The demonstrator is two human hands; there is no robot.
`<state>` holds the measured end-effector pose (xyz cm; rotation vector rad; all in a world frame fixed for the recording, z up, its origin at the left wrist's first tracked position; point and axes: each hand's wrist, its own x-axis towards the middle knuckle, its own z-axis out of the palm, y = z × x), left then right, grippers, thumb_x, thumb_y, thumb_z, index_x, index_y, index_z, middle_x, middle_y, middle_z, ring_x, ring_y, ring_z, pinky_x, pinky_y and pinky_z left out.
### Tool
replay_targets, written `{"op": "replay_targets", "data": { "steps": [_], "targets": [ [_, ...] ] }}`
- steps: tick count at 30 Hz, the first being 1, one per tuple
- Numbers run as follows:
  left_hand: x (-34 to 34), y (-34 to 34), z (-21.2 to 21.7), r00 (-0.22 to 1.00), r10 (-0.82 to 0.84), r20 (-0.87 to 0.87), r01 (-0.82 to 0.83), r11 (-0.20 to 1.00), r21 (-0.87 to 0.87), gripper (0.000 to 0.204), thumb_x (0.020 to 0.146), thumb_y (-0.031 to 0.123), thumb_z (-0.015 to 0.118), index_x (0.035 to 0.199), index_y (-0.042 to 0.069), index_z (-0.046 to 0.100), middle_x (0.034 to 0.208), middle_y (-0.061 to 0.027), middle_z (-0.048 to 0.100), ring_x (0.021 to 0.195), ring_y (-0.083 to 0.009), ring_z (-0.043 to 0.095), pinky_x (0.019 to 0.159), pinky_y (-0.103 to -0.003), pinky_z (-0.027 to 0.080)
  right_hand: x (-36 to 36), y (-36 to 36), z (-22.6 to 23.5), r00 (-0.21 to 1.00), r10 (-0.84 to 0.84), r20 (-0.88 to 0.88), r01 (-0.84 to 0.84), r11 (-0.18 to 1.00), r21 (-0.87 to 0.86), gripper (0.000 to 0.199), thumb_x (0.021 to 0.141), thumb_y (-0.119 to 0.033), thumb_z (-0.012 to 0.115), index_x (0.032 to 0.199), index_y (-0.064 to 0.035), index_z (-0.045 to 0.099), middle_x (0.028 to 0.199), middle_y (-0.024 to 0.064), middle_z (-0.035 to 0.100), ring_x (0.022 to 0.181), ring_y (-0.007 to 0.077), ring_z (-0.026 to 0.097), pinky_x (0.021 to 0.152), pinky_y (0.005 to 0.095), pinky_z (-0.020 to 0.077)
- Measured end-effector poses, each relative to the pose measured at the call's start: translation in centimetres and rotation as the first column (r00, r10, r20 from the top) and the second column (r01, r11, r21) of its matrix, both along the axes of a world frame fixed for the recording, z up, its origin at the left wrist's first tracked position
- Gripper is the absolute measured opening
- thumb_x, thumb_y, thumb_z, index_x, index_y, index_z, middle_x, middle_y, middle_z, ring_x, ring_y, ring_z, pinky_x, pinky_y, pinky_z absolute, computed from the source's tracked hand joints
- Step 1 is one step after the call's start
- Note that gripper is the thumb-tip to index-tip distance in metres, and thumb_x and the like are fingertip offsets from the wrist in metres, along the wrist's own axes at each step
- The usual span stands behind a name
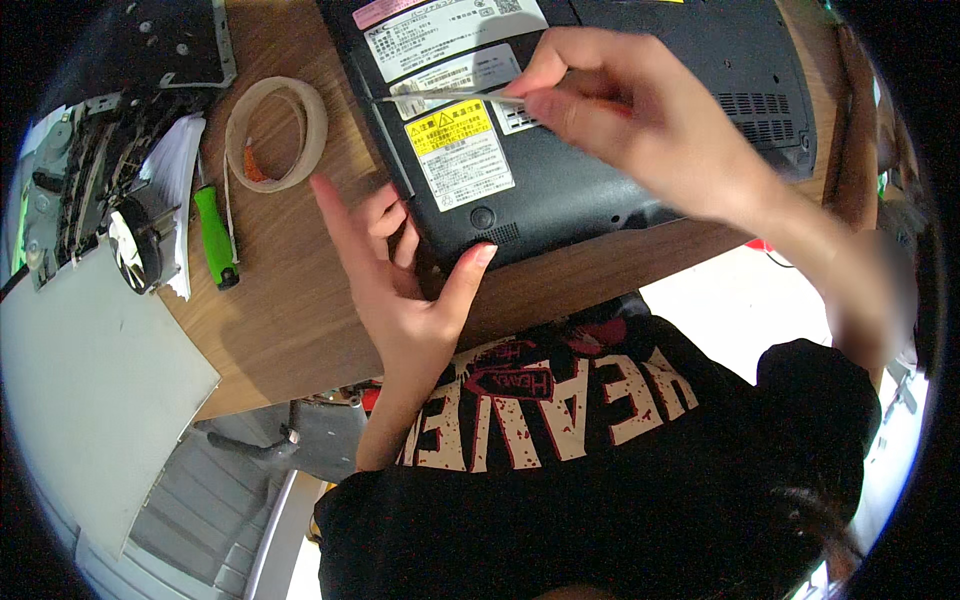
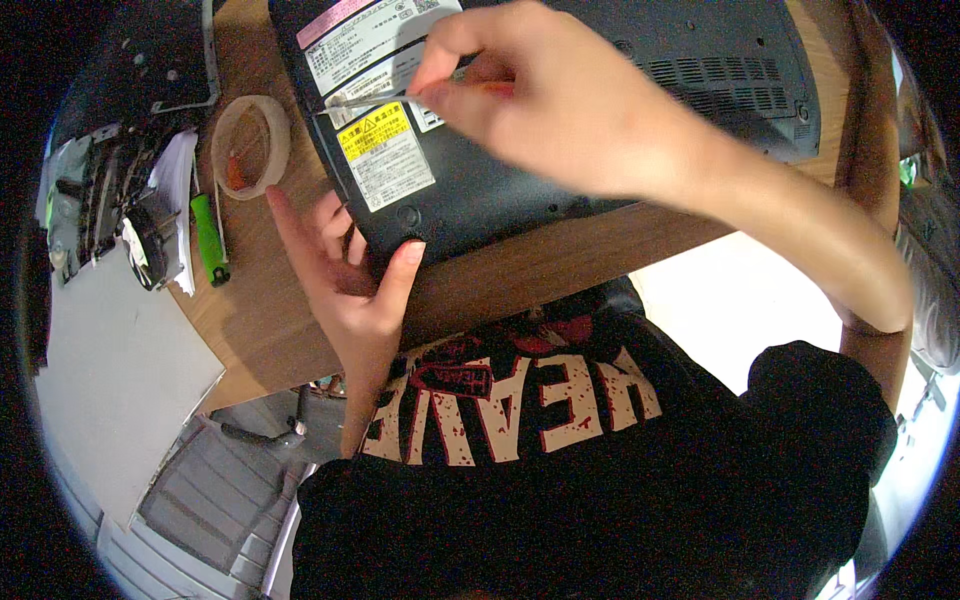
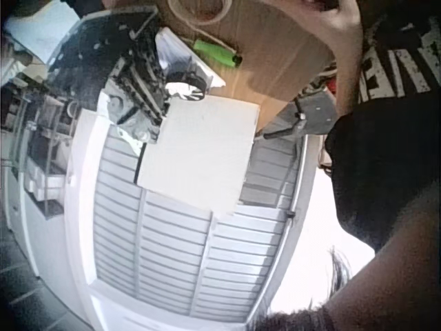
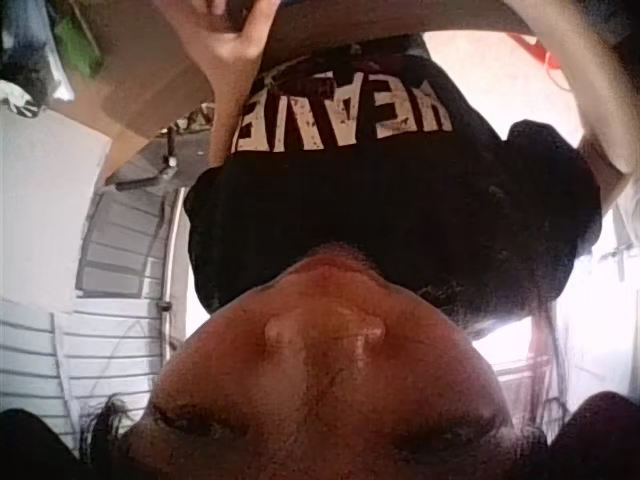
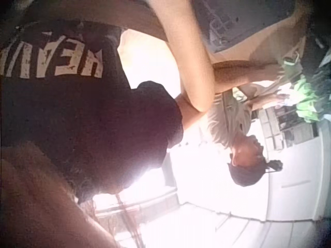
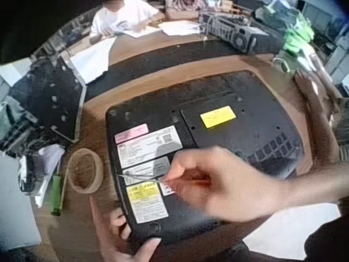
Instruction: The person unscrews and removes the bottom cover of a laptop using a screwdriver, handling multiple small screws and placing them aside on the table.
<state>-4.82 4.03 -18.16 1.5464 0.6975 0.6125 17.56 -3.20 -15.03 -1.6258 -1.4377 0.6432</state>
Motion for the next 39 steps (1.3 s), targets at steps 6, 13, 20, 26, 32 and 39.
{"op": "replay_targets", "data": {
  "steps": [6, 13, 20, 26, 32, 39],
  "targets": [
    [-0.2, -0.3, -0.1, 0.998, 0.056, 0.015, -0.055, 0.996, -0.069, 0.12, 0.069, -0.008, 0.077, 0.149, -0.001, -0.011, 0.129, -0.0181, 0.048, 0.121, -0.0277, 0.05, 0.102, -0.04, 0.044, -3.2, -1.5, 0.7, 0.939, 0.027, 0.344, -0.033, 0.999, 0.011, 0.026, 0.086, 0.001, 0.058, 0.112, 0.0014, 0.057, 0.079, 0.0125, 0.058, 0.053, 0.0205, 0.061, 0.048, 0.0312, 0.0481],
    [-0.1, -0.7, 0.0, 0.999, 0.052, 0.009, -0.052, 0.998, -0.032, 0.111, 0.072, -0.009, 0.073, 0.151, 0.001, -0.005, 0.131, -0.0183, 0.047, 0.122, -0.0277, 0.05, 0.102, -0.038, 0.042, -4.7, -1.6, 1.5, 0.84, 0.016, 0.542, 0.012, 0.999, -0.047, 0.033, 0.083, 0.001, 0.058, 0.116, -0.0002, 0.055, 0.073, 0.0092, 0.055, 0.048, 0.0191, 0.057, 0.043, 0.0295, 0.0467],
    [0.0, -0.6, -0.4, 0.997, 0.071, 0.034, -0.073, 0.997, 0.034, 0.1, 0.074, -0.007, 0.07, 0.151, 0.0, 0.006, 0.136, -0.0171, 0.041, 0.121, -0.0282, 0.049, 0.101, -0.037, 0.043, -2.6, -1.7, 2.4, 0.31, -0.304, -0.901, -0.066, 0.938, -0.339, 0.026, 0.101, -0.016, 0.047, 0.122, -0.0038, 0.056, 0.067, -0.0039, 0.046, 0.049, -0.0014, 0.033, 0.039, 0.0156, 0.0224],
    [-1.1, 2.2, 1.3, 0.958, -0.124, -0.259, 0.215, 0.908, 0.36, 0.082, 0.075, 0.01, 0.076, 0.144, 0.0, 0.033, 0.139, -0.021, 0.037, 0.127, -0.0345, 0.043, 0.095, -0.04, 0.047, 0.3, -7.6, 4.0, 0.729, -0.486, -0.482, 0.447, 0.871, -0.202, 0.035, 0.102, -0.021, 0.041, 0.132, -0.0037, 0.049, 0.07, -0.0048, 0.039, 0.048, 0.0001, 0.027, 0.041, 0.0152, 0.0207],
    [-0.6, 4.5, 2.7, 0.918, -0.209, -0.336, 0.365, 0.777, 0.514, 0.082, 0.077, 0.016, 0.075, 0.145, 0.001, 0.032, 0.147, -0.0252, 0.027, 0.133, -0.0414, 0.033, 0.104, -0.046, 0.037, 0.7, -11.5, 3.3, 0.661, -0.574, -0.483, 0.643, 0.765, -0.029, 0.046, 0.098, -0.011, 0.048, 0.142, 0.0016, 0.04, 0.097, 0.0057, 0.057, 0.067, 0.0062, 0.04, 0.061, 0.0191, 0.034],
    [1.1, 4.7, 2.8, 0.894, -0.246, -0.374, 0.438, 0.657, 0.614, 0.085, 0.077, 0.027, 0.075, 0.147, 0.006, 0.032, 0.15, -0.0275, 0.02, 0.136, -0.0476, 0.026, 0.11, -0.056, 0.023, 1.4, -13.0, 2.0, 0.571, -0.684, -0.454, 0.793, 0.603, 0.088, 0.028, 0.093, -0.006, 0.061, 0.119, 0.0018, 0.054, 0.101, 0.0093, 0.063, 0.074, 0.0086, 0.054, 0.069, 0.0211, 0.0439]
  ]
}}
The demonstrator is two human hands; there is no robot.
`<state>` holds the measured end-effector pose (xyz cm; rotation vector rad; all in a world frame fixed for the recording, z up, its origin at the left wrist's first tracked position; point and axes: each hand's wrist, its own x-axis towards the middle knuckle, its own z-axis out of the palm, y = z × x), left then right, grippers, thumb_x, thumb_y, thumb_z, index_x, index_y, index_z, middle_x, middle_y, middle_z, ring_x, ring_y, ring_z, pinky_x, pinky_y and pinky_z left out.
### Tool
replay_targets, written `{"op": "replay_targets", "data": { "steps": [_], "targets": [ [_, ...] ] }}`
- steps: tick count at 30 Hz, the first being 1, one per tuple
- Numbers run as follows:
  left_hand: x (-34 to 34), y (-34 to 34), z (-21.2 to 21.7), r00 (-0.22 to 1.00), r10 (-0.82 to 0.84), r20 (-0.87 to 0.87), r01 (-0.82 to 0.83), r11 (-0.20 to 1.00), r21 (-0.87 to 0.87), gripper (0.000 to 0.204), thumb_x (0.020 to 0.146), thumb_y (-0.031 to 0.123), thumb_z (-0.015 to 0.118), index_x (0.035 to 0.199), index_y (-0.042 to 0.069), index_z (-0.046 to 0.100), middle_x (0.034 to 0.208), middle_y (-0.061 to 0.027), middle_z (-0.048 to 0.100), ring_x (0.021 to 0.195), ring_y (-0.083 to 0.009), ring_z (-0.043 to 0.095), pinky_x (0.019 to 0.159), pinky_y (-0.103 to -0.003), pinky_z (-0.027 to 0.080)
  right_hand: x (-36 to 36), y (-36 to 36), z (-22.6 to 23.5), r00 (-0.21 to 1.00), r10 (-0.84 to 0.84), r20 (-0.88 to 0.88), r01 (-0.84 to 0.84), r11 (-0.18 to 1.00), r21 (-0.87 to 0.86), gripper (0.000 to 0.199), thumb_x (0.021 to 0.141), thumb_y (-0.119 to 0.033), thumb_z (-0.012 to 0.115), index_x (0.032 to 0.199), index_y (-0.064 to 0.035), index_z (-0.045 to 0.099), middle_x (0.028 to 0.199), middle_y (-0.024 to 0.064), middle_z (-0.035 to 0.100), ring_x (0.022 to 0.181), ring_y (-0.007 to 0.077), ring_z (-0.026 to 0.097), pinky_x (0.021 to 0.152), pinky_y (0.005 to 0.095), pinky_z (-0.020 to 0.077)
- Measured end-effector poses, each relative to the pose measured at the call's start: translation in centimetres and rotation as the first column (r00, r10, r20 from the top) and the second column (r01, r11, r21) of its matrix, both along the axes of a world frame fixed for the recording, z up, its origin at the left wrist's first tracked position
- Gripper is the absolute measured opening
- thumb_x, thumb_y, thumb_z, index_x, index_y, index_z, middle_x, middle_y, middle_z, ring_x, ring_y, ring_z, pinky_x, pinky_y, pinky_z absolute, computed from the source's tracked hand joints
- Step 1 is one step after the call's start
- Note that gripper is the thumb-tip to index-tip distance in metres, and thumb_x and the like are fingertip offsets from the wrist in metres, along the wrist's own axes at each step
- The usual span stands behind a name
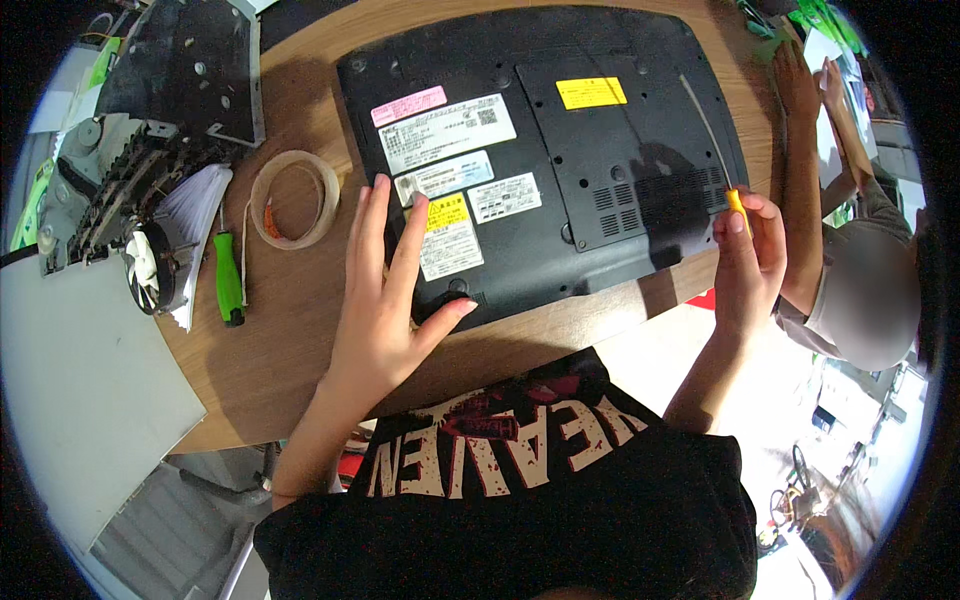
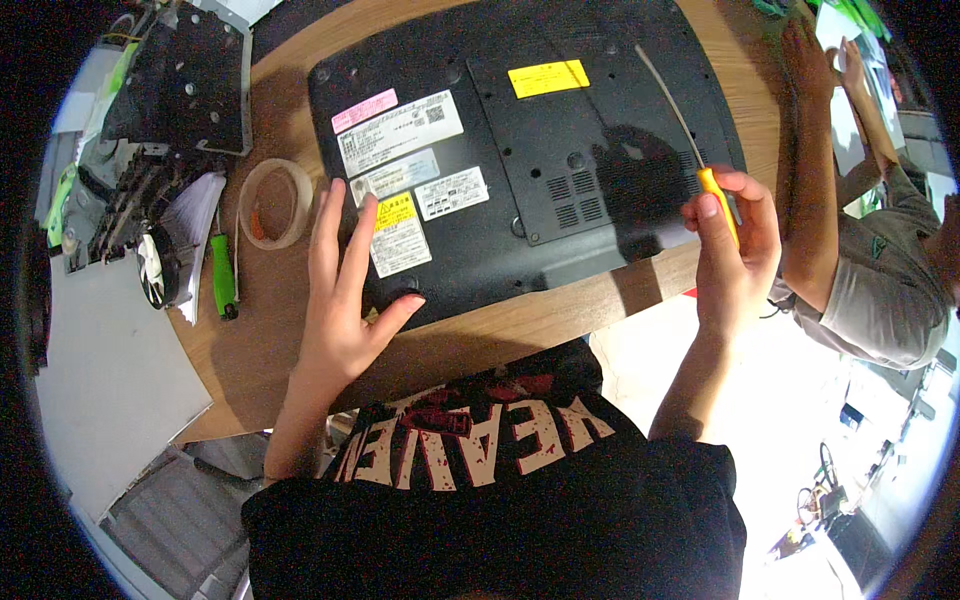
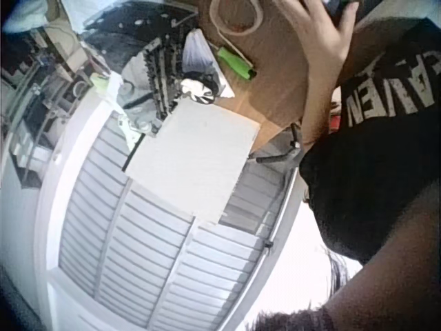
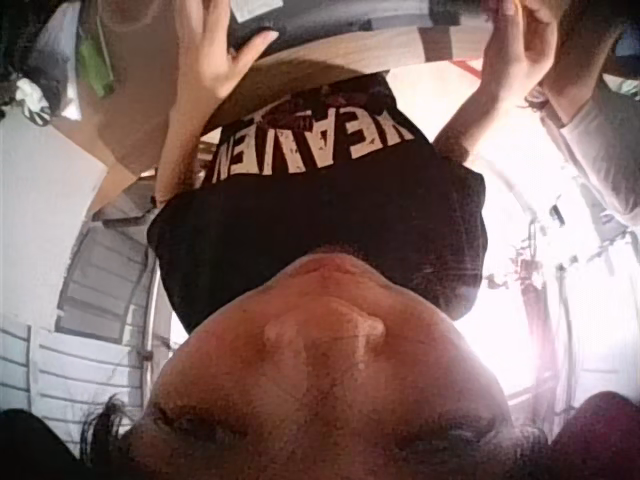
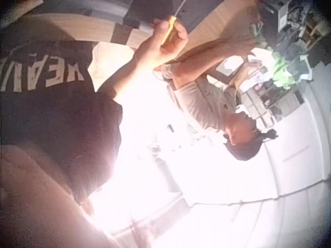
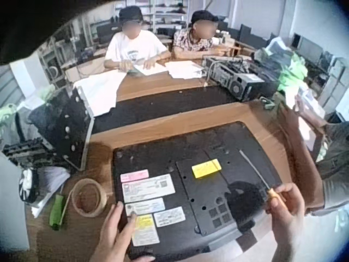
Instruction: The person unscrews and removes the bottom cover of a laptop using a screwdriver, handling multiple small screws and placing them aside on the table.
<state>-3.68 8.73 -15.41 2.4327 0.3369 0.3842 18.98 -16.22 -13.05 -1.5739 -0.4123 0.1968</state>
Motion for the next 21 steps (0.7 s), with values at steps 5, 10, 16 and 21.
{"op": "replay_targets", "data": {
  "steps": [5, 10, 16, 21],
  "targets": [
    [0.8, 2.5, 1.4, 0.999, 0.008, -0.033, -0.004, 0.992, 0.126, 0.066, 0.08, 0.026, 0.073, 0.136, 0.003, 0.047, 0.136, -0.0193, 0.043, 0.123, -0.038, 0.044, 0.105, -0.052, 0.032, 2.4, -2.5, -0.7, 0.991, -0.059, -0.124, 0.083, 0.977, 0.195, 0.025, 0.094, -0.006, 0.059, 0.117, 0.0033, 0.056, 0.108, 0.0088, 0.06, 0.09, 0.0118, 0.056, 0.082, 0.024, 0.0458],
    [2.6, 2.7, 1.1, 0.994, -0.065, 0.086, 0.06, 0.996, 0.064, 0.048, 0.08, 0.018, 0.071, 0.123, 0.004, 0.057, 0.129, -0.014, 0.051, 0.12, -0.0338, 0.05, 0.102, -0.049, 0.038, 3.4, -0.6, -0.1, 0.994, 0.105, 0.024, -0.107, 0.946, 0.307, 0.025, 0.1, -0.014, 0.049, 0.121, 0.0007, 0.051, 0.11, 0.0109, 0.056, 0.101, 0.0176, 0.055, 0.084, 0.0281, 0.0435],
    [3.8, 0.9, 0.1, 0.968, -0.207, 0.141, 0.185, 0.971, 0.153, 0.031, 0.08, 0.021, 0.071, 0.108, 0.008, 0.066, 0.124, -0.0077, 0.055, 0.124, -0.0247, 0.051, 0.112, -0.057, 0.02, 3.2, 7.9, 4.4, 0.968, 0.191, -0.16, -0.088, 0.861, 0.5, 0.022, 0.102, -0.027, 0.044, 0.106, -0.0055, 0.05, 0.098, 0.0113, 0.053, 0.082, 0.0204, 0.054, 0.08, 0.0369, 0.0428],
    [4.1, 1.2, -1.1, 0.95, -0.174, 0.261, 0.183, 0.983, -0.012, 0.025, 0.076, 0.009, 0.068, 0.101, 0.008, 0.069, 0.113, -0.0083, 0.061, 0.114, -0.0279, 0.056, 0.109, -0.052, 0.027, 3.7, 12.5, 11.2, 0.806, 0.578, 0.127, -0.534, 0.619, 0.576, 0.042, 0.099, -0.045, 0.038, 0.072, -0.0125, 0.039, 0.063, -0.001, 0.03, 0.058, 0.0114, 0.023, 0.057, 0.0315, 0.0212]
  ]
}}
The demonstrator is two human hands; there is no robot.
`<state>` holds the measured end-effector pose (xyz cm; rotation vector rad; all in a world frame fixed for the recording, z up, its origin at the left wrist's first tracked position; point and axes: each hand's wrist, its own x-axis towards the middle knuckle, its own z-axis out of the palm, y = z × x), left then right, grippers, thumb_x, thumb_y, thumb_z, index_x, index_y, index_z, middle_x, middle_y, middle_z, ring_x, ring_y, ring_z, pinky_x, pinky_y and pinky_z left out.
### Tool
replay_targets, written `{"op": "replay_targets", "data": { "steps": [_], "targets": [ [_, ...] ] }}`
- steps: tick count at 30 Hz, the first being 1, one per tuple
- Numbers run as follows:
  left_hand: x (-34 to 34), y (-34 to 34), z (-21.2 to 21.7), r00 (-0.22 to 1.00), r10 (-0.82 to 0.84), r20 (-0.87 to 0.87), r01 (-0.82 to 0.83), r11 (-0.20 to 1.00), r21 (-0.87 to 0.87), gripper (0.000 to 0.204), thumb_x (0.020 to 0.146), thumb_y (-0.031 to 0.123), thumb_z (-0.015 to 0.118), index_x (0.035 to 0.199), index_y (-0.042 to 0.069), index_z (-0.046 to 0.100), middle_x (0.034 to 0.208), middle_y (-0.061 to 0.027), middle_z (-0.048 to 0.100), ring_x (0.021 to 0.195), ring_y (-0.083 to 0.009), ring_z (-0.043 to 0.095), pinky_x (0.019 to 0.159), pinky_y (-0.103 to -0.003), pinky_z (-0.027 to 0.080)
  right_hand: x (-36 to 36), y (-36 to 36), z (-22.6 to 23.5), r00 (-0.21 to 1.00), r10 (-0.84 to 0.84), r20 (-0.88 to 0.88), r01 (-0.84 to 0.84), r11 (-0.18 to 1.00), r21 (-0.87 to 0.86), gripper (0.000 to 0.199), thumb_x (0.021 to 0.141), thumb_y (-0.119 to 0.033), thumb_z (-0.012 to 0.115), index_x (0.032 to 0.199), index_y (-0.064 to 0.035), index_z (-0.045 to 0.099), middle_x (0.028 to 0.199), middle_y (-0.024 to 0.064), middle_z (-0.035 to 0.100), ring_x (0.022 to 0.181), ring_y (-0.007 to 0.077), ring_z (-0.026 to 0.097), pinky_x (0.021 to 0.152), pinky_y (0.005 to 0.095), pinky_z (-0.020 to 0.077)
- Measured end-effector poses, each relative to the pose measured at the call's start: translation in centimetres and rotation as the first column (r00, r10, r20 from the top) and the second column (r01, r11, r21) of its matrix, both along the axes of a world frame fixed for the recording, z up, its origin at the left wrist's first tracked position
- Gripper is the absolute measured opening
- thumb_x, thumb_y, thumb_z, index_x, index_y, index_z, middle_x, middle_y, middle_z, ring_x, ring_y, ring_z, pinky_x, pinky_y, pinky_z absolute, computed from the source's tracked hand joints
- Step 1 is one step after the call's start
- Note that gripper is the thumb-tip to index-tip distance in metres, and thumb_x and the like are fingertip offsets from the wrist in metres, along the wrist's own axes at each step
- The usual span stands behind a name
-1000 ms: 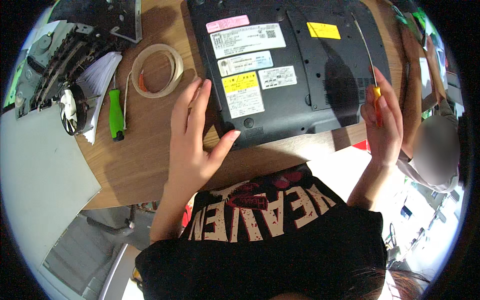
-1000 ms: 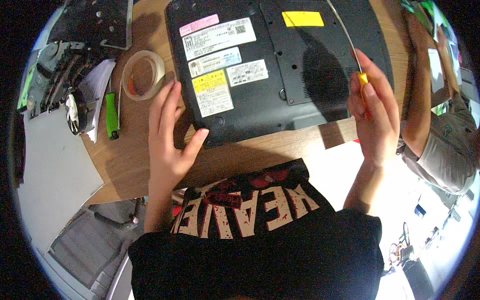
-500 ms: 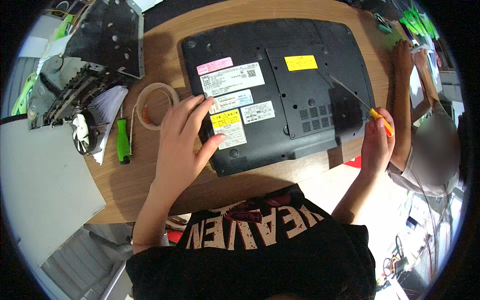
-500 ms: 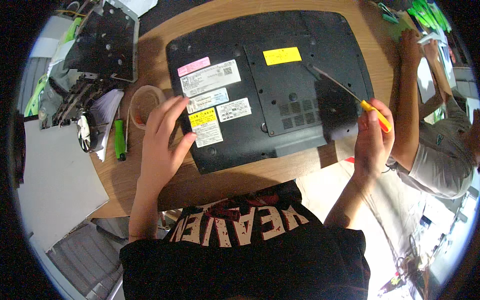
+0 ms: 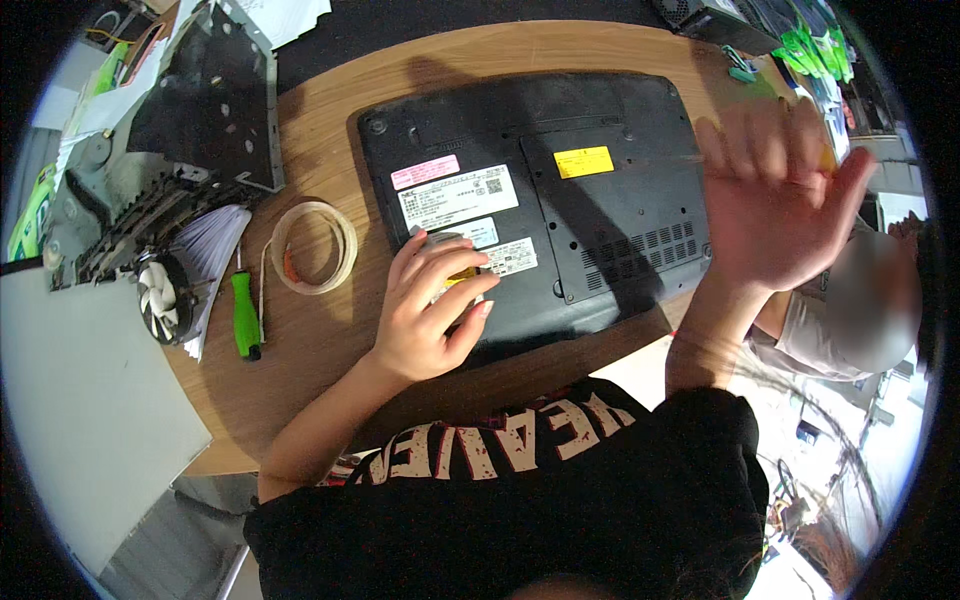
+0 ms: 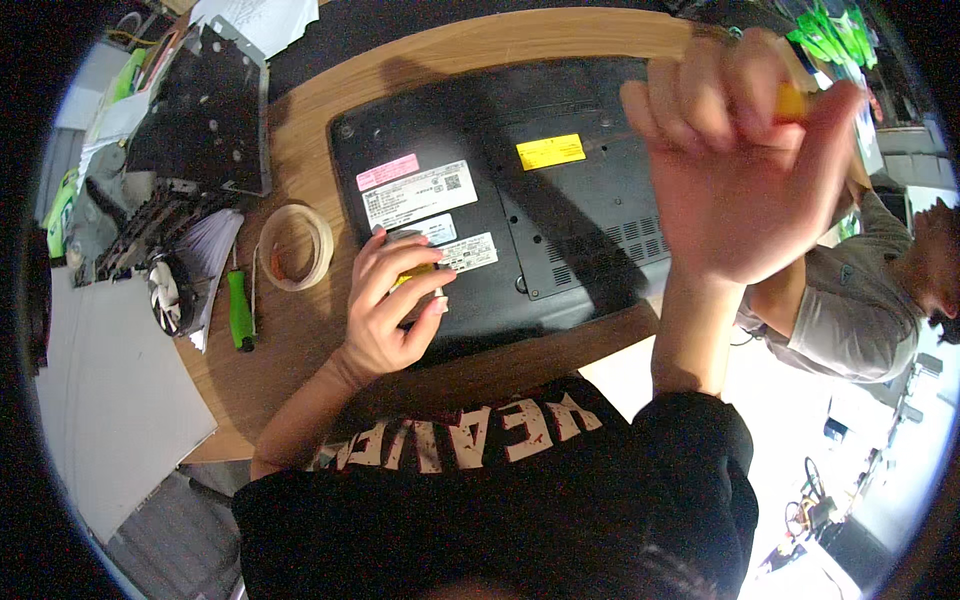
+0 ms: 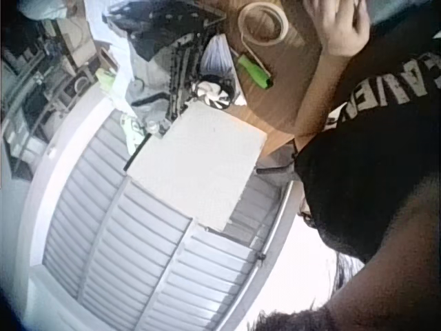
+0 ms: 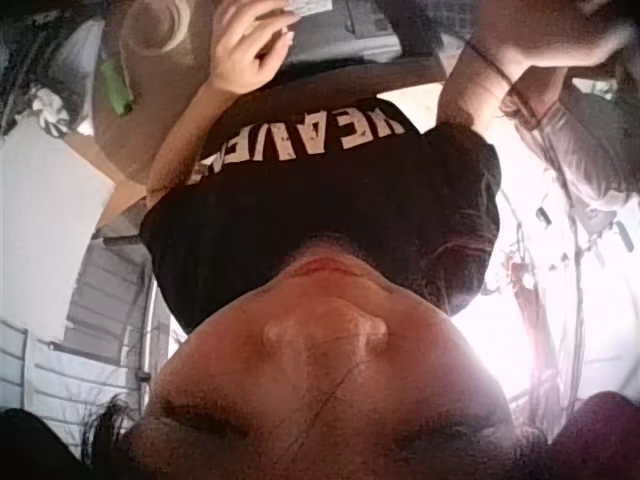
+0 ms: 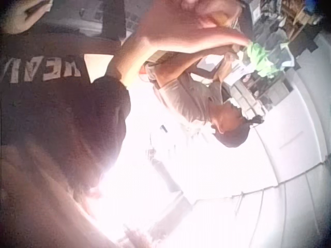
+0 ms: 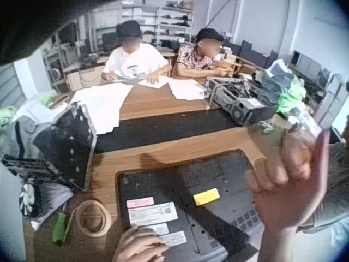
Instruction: The person unscrews and removes the bottom cover of a laptop using a screwdriver, handling multiple small screws and placing them aside on the table.
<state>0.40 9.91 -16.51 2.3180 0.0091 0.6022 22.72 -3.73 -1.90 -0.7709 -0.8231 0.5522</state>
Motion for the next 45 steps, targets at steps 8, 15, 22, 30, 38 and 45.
{"op": "replay_targets", "data": {
  "steps": [8, 15, 22, 30, 38, 45],
  "targets": [
    [-0.2, 0.7, -0.9, 0.998, 0.008, 0.059, -0.002, 0.995, -0.097, 0.023, 0.073, 0.004, 0.066, 0.096, 0.008, 0.067, 0.106, -0.0075, 0.061, 0.106, -0.027, 0.059, 0.1, -0.048, 0.039, 1.8, 7.3, -7.3, 0.995, 0.058, -0.083, -0.076, 0.968, -0.241, 0.043, 0.092, -0.038, 0.039, 0.059, -0.0128, 0.03, 0.051, -0.0021, 0.019, 0.048, 0.0136, 0.016, 0.051, 0.0327, 0.0173],
    [0.1, 0.8, -1.0, 0.993, 0.003, 0.118, 0.011, 0.994, -0.113, 0.023, 0.071, 0.003, 0.067, 0.094, 0.005, 0.065, 0.104, -0.0086, 0.061, 0.103, -0.0268, 0.06, 0.096, -0.047, 0.043, 2.9, 4.0, -2.9, 0.994, -0.107, -0.016, 0.101, 0.97, -0.221, 0.044, 0.093, -0.038, 0.039, 0.056, -0.0153, 0.03, 0.049, -0.0037, 0.022, 0.048, 0.0134, 0.02, 0.054, 0.0316, 0.0213],
    [-0.1, 1.1, -1.4, 0.994, 0.005, 0.106, 0.012, 0.988, -0.157, 0.024, 0.07, 0.002, 0.067, 0.094, 0.005, 0.065, 0.104, -0.0085, 0.061, 0.102, -0.0265, 0.06, 0.095, -0.046, 0.044, 3.6, 2.3, 0.0, 0.977, 0.151, -0.148, -0.139, 0.987, 0.085, 0.046, 0.089, -0.043, 0.039, 0.056, -0.0156, 0.024, 0.049, -0.0042, 0.018, 0.045, 0.0122, 0.016, 0.049, 0.0316, 0.0168],
    [-0.2, 0.9, -1.4, 0.995, 0.015, 0.103, 0.0, 0.99, -0.144, 0.023, 0.07, 0.003, 0.066, 0.093, 0.005, 0.065, 0.102, -0.0088, 0.061, 0.101, -0.0277, 0.06, 0.093, -0.046, 0.044, -0.7, 5.5, -5.0, 0.977, 0.043, -0.211, -0.069, 0.991, -0.116, 0.045, 0.089, -0.043, 0.035, 0.056, -0.0144, 0.025, 0.047, -0.0024, 0.016, 0.044, 0.0128, 0.011, 0.047, 0.0325, 0.0136],
    [0.7, 1.0, -1.0, 0.992, -0.018, 0.127, 0.032, 0.994, -0.107, 0.021, 0.072, 0.004, 0.064, 0.092, 0.004, 0.065, 0.099, -0.0101, 0.061, 0.096, -0.0291, 0.061, 0.085, -0.044, 0.046, -1.6, 3.3, -4.6, 0.977, -0.045, -0.21, 0.029, 0.996, -0.081, 0.046, 0.089, -0.044, 0.034, 0.055, -0.014, 0.026, 0.045, -0.0023, 0.018, 0.043, 0.013, 0.011, 0.047, 0.0327, 0.0144],
    [0.4, 1.1, -1.2, 0.994, -0.017, 0.103, 0.031, 0.99, -0.138, 0.022, 0.07, 0.002, 0.064, 0.092, 0.003, 0.066, 0.1, -0.0099, 0.061, 0.097, -0.0283, 0.061, 0.089, -0.045, 0.046, -1.6, 3.8, -7.9, 0.984, -0.074, -0.165, 0.05, 0.988, -0.144, 0.046, 0.089, -0.044, 0.036, 0.055, -0.0132, 0.027, 0.047, -0.0012, 0.02, 0.045, 0.0134, 0.016, 0.049, 0.0332, 0.0174]
  ]
}}
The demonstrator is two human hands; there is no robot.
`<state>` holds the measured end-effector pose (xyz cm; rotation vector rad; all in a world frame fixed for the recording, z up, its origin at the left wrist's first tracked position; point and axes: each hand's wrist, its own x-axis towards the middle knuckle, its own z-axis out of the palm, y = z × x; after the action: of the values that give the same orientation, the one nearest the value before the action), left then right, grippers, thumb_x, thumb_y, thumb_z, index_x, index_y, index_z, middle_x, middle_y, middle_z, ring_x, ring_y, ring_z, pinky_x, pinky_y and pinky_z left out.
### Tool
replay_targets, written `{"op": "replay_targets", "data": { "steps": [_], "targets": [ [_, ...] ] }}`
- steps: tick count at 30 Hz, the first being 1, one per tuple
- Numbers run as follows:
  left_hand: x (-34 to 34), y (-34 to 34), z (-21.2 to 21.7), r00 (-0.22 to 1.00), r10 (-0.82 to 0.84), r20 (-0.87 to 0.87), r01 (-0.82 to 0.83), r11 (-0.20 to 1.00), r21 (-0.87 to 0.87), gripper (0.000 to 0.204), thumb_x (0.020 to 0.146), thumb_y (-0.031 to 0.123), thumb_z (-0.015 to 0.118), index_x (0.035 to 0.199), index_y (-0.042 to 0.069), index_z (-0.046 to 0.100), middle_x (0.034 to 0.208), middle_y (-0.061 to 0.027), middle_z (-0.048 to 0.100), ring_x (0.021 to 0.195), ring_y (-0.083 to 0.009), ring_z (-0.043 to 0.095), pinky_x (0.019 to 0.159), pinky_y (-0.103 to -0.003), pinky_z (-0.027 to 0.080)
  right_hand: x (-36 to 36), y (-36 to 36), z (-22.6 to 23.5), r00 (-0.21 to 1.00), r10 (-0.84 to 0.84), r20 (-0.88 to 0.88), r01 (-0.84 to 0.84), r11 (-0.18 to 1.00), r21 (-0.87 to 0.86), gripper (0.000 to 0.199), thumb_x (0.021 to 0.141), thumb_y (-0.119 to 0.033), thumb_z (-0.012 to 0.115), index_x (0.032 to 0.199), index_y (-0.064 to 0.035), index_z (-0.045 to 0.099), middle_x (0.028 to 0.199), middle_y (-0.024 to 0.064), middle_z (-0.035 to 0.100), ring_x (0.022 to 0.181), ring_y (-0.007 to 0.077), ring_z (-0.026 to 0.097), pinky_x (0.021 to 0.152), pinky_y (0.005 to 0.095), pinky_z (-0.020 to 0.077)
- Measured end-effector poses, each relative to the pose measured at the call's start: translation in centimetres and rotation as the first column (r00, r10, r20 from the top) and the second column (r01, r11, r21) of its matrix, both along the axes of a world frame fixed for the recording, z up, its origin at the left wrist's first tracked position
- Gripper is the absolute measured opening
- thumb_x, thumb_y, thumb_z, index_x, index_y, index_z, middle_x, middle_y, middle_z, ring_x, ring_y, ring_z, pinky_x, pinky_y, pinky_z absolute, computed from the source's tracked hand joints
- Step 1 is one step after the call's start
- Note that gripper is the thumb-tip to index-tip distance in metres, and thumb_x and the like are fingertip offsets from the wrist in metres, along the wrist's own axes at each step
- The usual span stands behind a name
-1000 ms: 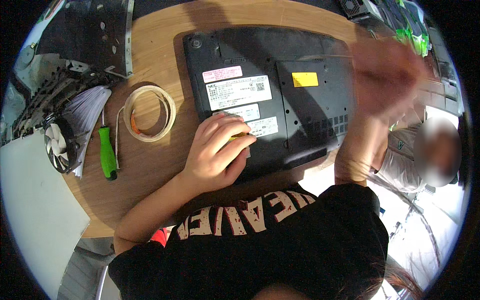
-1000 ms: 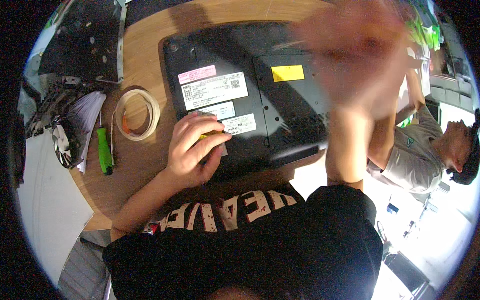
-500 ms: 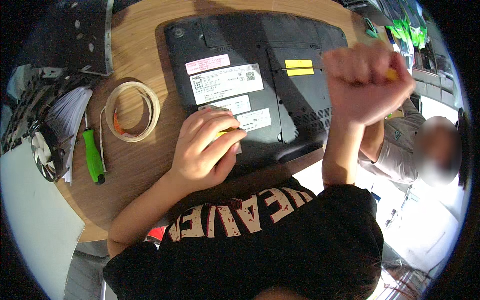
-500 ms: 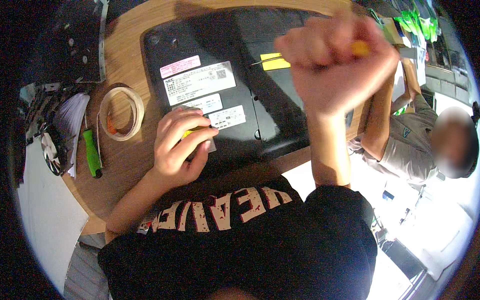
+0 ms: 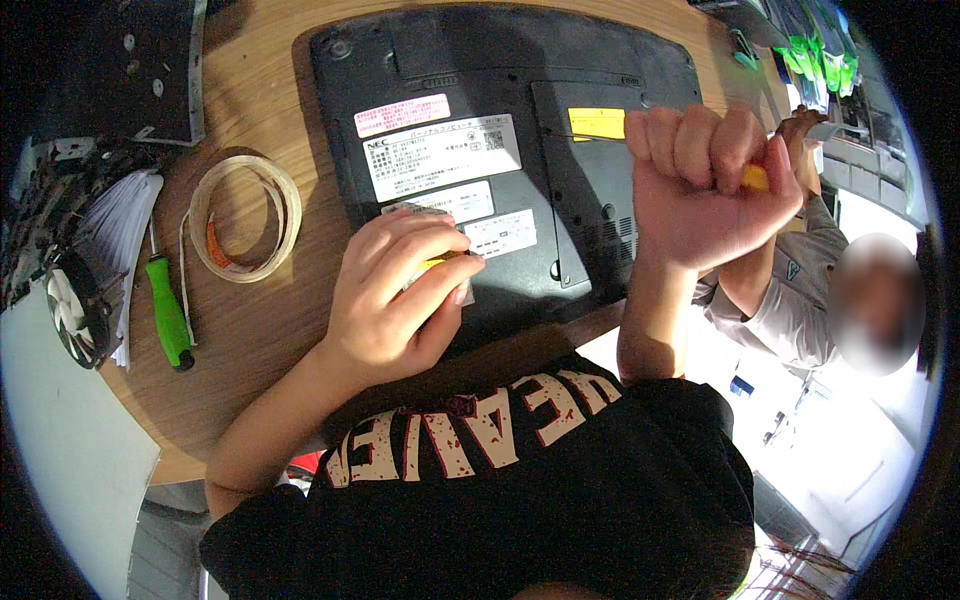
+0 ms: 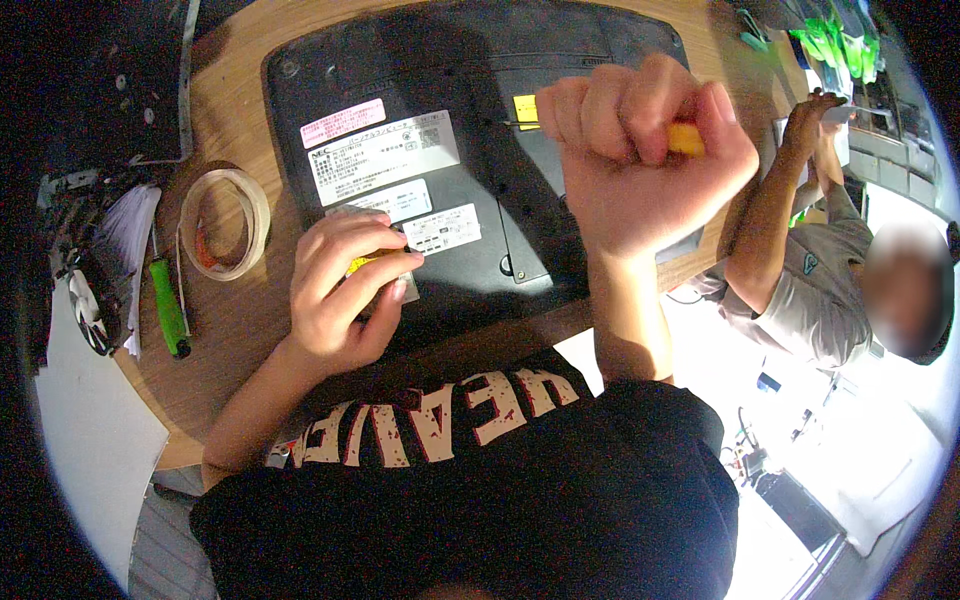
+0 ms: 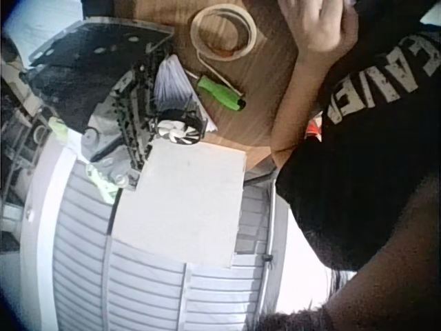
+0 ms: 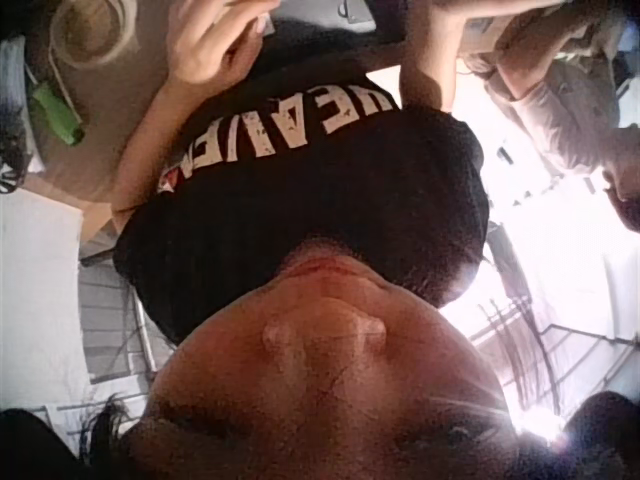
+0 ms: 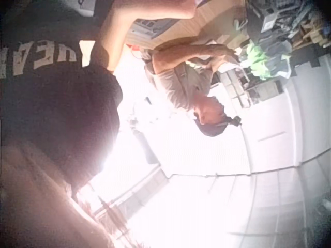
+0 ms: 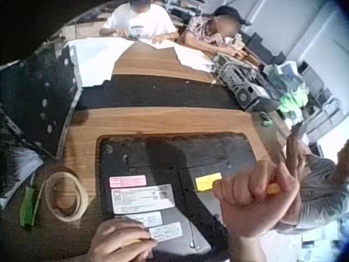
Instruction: The person unscrews and removes the bottom cover of a laptop using a screwdriver, handling multiple small screws and placing them aside on the table.
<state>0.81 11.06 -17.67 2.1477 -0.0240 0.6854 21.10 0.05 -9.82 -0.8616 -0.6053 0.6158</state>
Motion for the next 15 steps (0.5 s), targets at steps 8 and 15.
{"op": "replay_targets", "data": {
  "steps": [8, 15],
  "targets": [
    [-0.3, 0.0, -0.1, 0.999, 0.002, -0.045, -0.004, 0.999, -0.032, 0.026, 0.068, 0.0, 0.065, 0.094, 0.003, 0.067, 0.102, -0.009, 0.062, 0.101, -0.0274, 0.061, 0.093, -0.046, 0.045, 1.2, -4.0, -1.7, 0.726, -0.24, 0.644, 0.393, 0.914, -0.102, 0.052, 0.096, -0.052, 0.045, 0.067, -0.0083, 0.041, 0.076, 0.0151, 0.049, 0.069, 0.0224, 0.045, 0.065, 0.0332, 0.0373],
    [-0.2, -0.1, 0.2, 0.999, 0.003, -0.049, -0.004, 1.0, -0.017, 0.025, 0.069, 0.001, 0.065, 0.093, 0.004, 0.067, 0.102, -0.0088, 0.063, 0.101, -0.0266, 0.061, 0.093, -0.045, 0.045, 0.0, -11.2, -4.7, 0.823, -0.343, 0.453, 0.503, 0.811, -0.299, 0.049, 0.095, -0.051, 0.051, 0.08, -0.0047, 0.047, 0.088, 0.0186, 0.058, 0.069, 0.0195, 0.052, 0.058, 0.03, 0.0451]
  ]
}}
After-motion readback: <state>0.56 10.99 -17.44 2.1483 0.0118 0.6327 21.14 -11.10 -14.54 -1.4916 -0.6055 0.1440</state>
